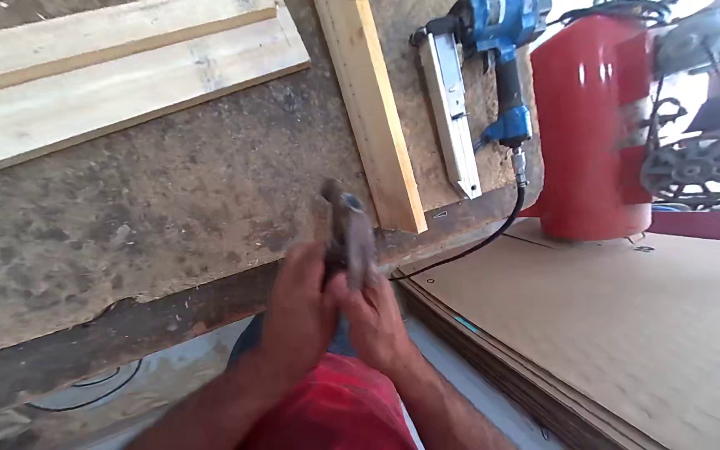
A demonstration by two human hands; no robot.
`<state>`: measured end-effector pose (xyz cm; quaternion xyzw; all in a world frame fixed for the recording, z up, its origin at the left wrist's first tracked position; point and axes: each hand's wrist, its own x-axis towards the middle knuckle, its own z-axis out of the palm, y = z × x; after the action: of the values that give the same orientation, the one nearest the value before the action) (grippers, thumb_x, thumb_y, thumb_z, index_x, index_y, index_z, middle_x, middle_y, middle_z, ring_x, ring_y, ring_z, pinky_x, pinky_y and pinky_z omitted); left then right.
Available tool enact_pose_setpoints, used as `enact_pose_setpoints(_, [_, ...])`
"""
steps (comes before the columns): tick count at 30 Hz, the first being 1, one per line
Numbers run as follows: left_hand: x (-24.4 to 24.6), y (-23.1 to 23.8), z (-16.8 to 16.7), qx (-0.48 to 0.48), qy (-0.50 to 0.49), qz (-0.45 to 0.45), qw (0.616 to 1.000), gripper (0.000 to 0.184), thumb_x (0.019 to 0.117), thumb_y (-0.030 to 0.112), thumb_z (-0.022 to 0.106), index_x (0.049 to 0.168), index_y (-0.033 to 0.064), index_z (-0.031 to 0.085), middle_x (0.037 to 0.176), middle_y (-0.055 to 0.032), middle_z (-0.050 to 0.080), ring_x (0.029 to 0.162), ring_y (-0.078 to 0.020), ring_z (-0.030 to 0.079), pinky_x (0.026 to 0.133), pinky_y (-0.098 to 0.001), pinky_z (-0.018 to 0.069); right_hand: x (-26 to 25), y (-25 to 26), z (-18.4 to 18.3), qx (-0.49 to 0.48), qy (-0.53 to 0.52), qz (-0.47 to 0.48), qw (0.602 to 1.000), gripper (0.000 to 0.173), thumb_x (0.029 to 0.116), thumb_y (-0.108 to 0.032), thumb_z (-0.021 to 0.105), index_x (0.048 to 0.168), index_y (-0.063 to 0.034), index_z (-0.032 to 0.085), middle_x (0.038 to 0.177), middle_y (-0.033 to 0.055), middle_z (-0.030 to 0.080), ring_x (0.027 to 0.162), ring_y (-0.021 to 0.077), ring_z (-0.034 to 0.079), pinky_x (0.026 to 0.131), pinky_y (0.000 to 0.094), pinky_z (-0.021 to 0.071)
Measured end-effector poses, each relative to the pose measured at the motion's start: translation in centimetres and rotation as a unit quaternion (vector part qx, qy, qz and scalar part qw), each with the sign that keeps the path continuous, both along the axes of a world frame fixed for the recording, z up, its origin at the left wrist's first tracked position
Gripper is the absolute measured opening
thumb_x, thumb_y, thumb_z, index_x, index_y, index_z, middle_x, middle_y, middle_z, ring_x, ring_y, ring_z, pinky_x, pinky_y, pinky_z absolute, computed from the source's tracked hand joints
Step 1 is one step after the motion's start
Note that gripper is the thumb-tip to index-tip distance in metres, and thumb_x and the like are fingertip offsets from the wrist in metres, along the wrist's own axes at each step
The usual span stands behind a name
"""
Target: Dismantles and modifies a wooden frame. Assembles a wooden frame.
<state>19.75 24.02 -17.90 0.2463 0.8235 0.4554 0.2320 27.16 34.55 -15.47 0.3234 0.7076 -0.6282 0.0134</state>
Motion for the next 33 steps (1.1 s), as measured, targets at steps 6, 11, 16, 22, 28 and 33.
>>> enact_pose_setpoints(6, [0.9, 1.3, 0.3, 0.128, 0.06, -0.25, 0.958, 0.022, 0.102, 0.018, 0.055, 0.106, 0.0129, 0.076, 0.098, -0.0004, 0.074, 0.091, -0.0103, 0.072, 0.078, -0.03, 0.0621, 6.6, 3.1, -0.2, 0.156, -0.016, -0.086, 0.984, 0.031, 0.1062, -0.041, 0.054, 0.107, -0.0128, 0.068, 0.079, -0.0026, 0.068, 0.064, 0.0104, 0.066, 0.056, 0.0312, 0.0601])
enact_pose_setpoints(11, [-10.0, 8.0, 2.1, 0.142, 0.24, -0.208, 0.938, 0.028, 0.1032, 0.028, 0.057, 0.114, 0.0115, 0.077, 0.107, -0.008, 0.075, 0.107, -0.0223, 0.069, 0.092, -0.0399, 0.0563, 9.5, 4.1, -3.9, 0.171, -0.053, -0.147, 0.973, 0.052, 0.1015, -0.063, 0.049, 0.108, -0.0143, 0.066, 0.063, -0.0025, 0.056, 0.047, 0.0117, 0.054, 0.045, 0.0327, 0.0519])
enact_pose_setpoints(16, [-14.7, 18.3, -2.4, 0.12, 0.351, -0.341, 0.864, 0.057, 0.1067, 0.054, 0.038, 0.094, 0.0119, 0.074, 0.112, -0.0101, 0.073, 0.134, -0.035, 0.054, 0.122, -0.0567, 0.0298, 9.5, 4.2, -7.8, 0.148, 0.043, -0.18, 0.971, 0.056, 0.0964, -0.069, 0.053, 0.099, -0.0148, 0.066, 0.06, -0.003, 0.052, 0.047, 0.0103, 0.051, 0.043, 0.0311, 0.0485])
enact_pose_setpoints(22, [-14.3, 19.4, -4.3, 0.096, 0.397, -0.336, 0.849, 0.059, 0.1051, 0.043, 0.037, 0.057, 0.012, 0.051, 0.063, -0.0059, 0.056, 0.082, -0.03, 0.06, 0.098, -0.0539, 0.035, 7.9, 4.5, -9.3, 0.239, 0.015, -0.146, 0.96, 0.047, 0.1036, -0.058, 0.048, 0.106, -0.0141, 0.066, 0.067, -0.0055, 0.059, 0.053, 0.0055, 0.057, 0.048, 0.0278, 0.0518])
enact_pose_setpoints(28, [-14.3, 19.4, -4.3, 0.094, 0.4, -0.331, 0.85, 0.057, 0.1045, 0.041, 0.039, 0.056, 0.0118, 0.049, 0.063, -0.0065, 0.055, 0.081, -0.0304, 0.059, 0.098, -0.054, 0.0347, 7.7, 4.3, -7.8, 0.298, 0.032, -0.135, 0.944, 0.043, 0.104, -0.054, 0.052, 0.105, -0.013, 0.065, 0.071, -0.0047, 0.061, 0.058, 0.0036, 0.06, 0.052, 0.0254, 0.0553])
enact_pose_setpoints(33, [-14.1, 19.4, -4.1, 0.093, 0.394, -0.329, 0.853, 0.056, 0.1038, 0.041, 0.039, 0.057, 0.0121, 0.052, 0.064, -0.0059, 0.057, 0.084, -0.03, 0.06, 0.101, -0.0543, 0.0344, 7.5, 3.9, -7.7, 0.325, 0.024, -0.124, 0.937, 0.039, 0.1035, -0.05, 0.056, 0.106, -0.0124, 0.066, 0.075, -0.0041, 0.065, 0.063, 0.002, 0.063, 0.057, 0.0231, 0.0574])
